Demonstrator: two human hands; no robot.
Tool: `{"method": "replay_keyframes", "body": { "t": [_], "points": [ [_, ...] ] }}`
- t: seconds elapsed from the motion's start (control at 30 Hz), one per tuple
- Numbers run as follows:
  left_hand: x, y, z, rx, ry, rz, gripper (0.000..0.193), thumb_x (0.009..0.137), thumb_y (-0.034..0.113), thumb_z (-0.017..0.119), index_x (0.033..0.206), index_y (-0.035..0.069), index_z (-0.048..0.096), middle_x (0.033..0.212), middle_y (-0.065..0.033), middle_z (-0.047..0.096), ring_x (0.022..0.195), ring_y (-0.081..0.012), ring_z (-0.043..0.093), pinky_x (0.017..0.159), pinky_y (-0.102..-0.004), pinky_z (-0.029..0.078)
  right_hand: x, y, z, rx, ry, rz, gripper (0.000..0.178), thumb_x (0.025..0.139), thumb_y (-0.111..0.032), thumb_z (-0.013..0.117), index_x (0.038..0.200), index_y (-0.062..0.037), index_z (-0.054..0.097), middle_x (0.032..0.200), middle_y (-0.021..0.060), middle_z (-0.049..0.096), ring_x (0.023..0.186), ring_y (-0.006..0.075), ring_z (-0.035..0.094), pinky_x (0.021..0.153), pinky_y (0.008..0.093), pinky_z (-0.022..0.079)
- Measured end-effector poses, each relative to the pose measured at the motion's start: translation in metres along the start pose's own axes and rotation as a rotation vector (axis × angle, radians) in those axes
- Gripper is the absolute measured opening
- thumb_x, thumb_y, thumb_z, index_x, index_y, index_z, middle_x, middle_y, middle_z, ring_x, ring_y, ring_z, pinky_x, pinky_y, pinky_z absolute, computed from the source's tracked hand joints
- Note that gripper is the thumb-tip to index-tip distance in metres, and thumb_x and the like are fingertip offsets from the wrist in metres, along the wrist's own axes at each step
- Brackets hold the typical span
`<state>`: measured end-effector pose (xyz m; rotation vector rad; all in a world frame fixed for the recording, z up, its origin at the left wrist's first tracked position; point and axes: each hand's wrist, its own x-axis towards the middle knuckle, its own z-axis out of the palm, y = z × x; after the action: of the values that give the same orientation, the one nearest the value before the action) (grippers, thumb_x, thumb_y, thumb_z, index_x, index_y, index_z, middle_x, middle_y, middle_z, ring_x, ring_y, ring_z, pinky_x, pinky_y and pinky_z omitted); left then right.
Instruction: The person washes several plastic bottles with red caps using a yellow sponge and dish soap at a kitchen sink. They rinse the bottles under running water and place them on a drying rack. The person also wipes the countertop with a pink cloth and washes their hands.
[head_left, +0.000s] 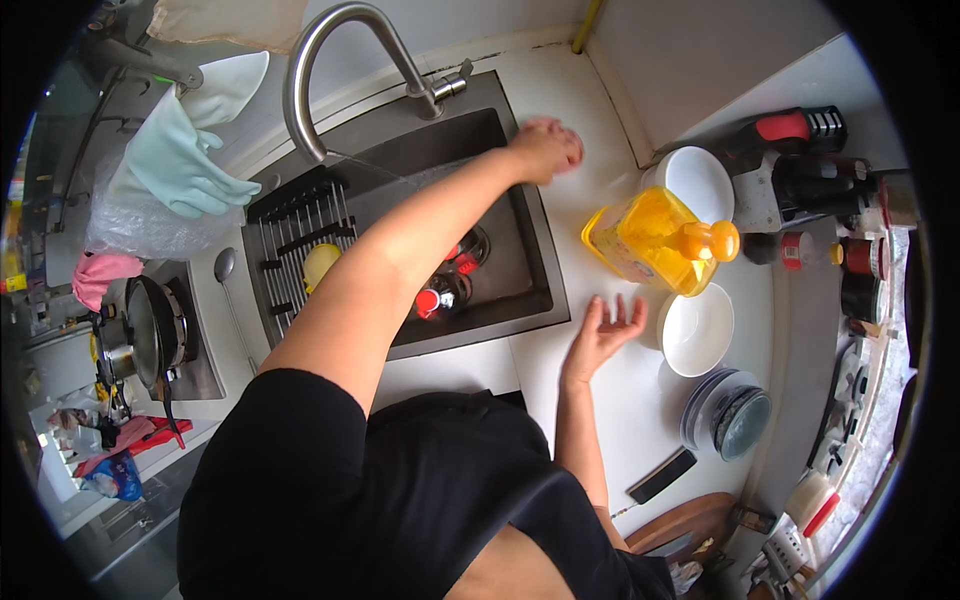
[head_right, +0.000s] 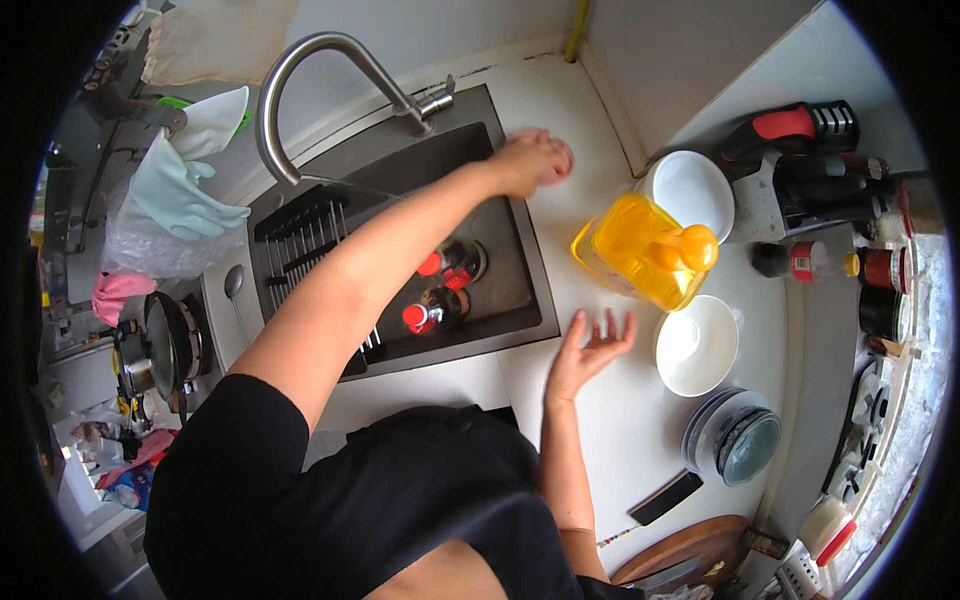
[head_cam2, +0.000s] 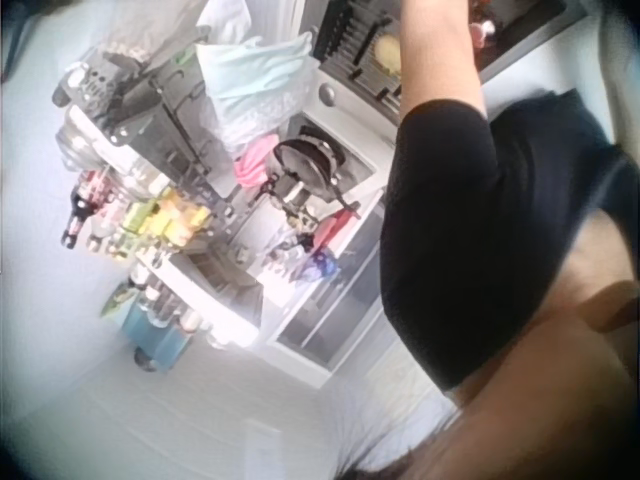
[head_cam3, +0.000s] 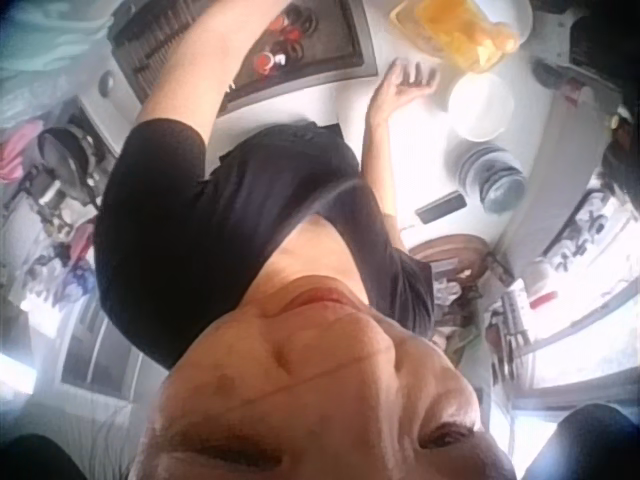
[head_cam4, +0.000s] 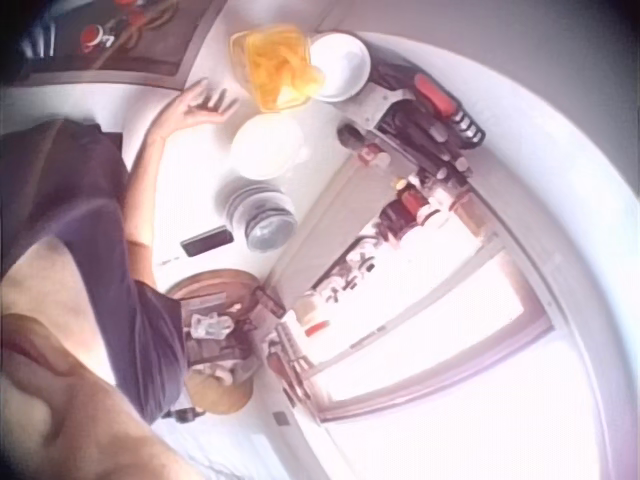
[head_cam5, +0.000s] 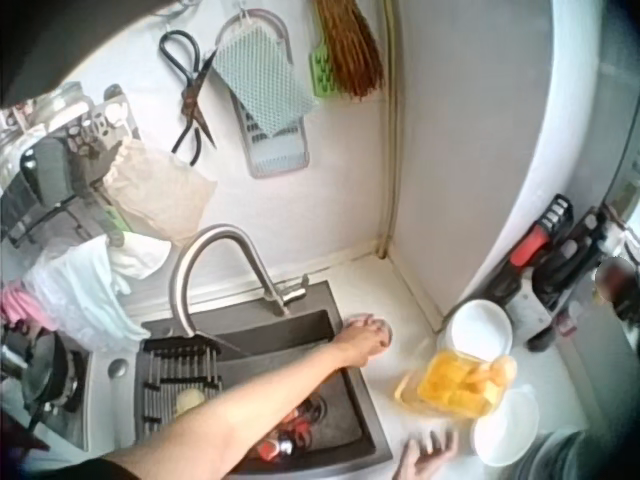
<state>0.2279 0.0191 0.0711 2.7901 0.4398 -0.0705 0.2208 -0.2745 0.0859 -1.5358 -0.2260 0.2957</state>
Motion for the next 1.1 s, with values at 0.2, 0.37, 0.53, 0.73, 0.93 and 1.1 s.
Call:
{"method": "replay_keyframes", "body": {
  "t": [0.2,0.37,0.53,0.73,0.93,1.1],
  "points": [
    [-0.046,0.065,0.015,-0.132,-0.253,0.263,0.021,0.061,0.007,0.068,0.075,0.021,0.061,0.087,0.0043,0.061,0.097,-0.0268,0.053,0.087,-0.0386,0.041,0.043,-0.029,0.005,-0.195,-0.027,-0.013,0.089,0.076,-0.005,0.073,0.142,-0.0143,0.015,0.144,0.0133,0.018,0.129,0.0292,0.030,0.103,0.0461,0.034],
    [-0.096,0.096,0.000,-0.181,-0.305,0.191,0.006,0.068,0.012,0.067,0.068,0.017,0.064,0.081,-0.0014,0.064,0.096,-0.0251,0.056,0.098,-0.0396,0.035,0.054,-0.021,0.037,-0.122,-0.042,-0.051,0.077,0.075,-0.006,0.075,0.127,-0.0023,0.019,0.127,0.0159,0.032,0.120,0.0257,0.037,0.103,0.0420,0.034],
    [-0.147,0.116,-0.070,-0.186,-0.107,0.133,0.009,0.065,0.004,0.063,0.062,0.012,0.059,0.071,-0.0024,0.059,0.086,-0.0235,0.054,0.090,-0.0365,0.038,0.052,-0.014,0.062,0.006,-0.048,-0.067,0.078,0.074,-0.006,0.075,0.128,-0.0020,0.018,0.126,0.0155,0.032,0.116,0.0244,0.041,0.100,0.0379,0.040],
    [-0.241,0.140,-0.084,-0.435,0.149,-0.028,0.017,0.059,-0.003,0.060,0.062,0.011,0.051,0.072,-0.0014,0.055,0.093,-0.0240,0.052,0.083,-0.0342,0.040,0.070,-0.004,0.135,0.018,-0.093,-0.333,0.081,0.072,-0.002,0.075,0.131,0.0016,0.020,0.125,0.0176,0.038,0.115,0.0250,0.044,0.099,0.0401,0.042],
    [-0.307,0.137,-0.084,-0.787,0.359,-0.148,0.024,0.059,-0.009,0.056,0.075,0.009,0.058,0.082,-0.0019,0.062,0.090,-0.0265,0.056,0.080,-0.0354,0.044,0.154,0.022,0.168,0.143,-0.722,-0.144,0.079,0.077,-0.007,0.072,0.137,-0.0057,0.020,0.129,0.0140,0.043,0.122,0.0209,0.040,0.102,0.0369,0.034],
    [-0.359,0.104,-0.098,-1.545,0.563,-0.600,0.021,0.074,-0.011,0.055,0.089,0.004,0.059,0.077,-0.0051,0.058,0.063,-0.0094,0.054,0.048,-0.0227,0.040,0.108,0.014,0.153,-0.344,-0.643,-0.210,0.059,0.082,-0.024,0.068,0.132,-0.0042,0.043,0.130,0.0149,0.048,0.122,0.0238,0.042,0.103,0.0365,0.030]
  ]
}}
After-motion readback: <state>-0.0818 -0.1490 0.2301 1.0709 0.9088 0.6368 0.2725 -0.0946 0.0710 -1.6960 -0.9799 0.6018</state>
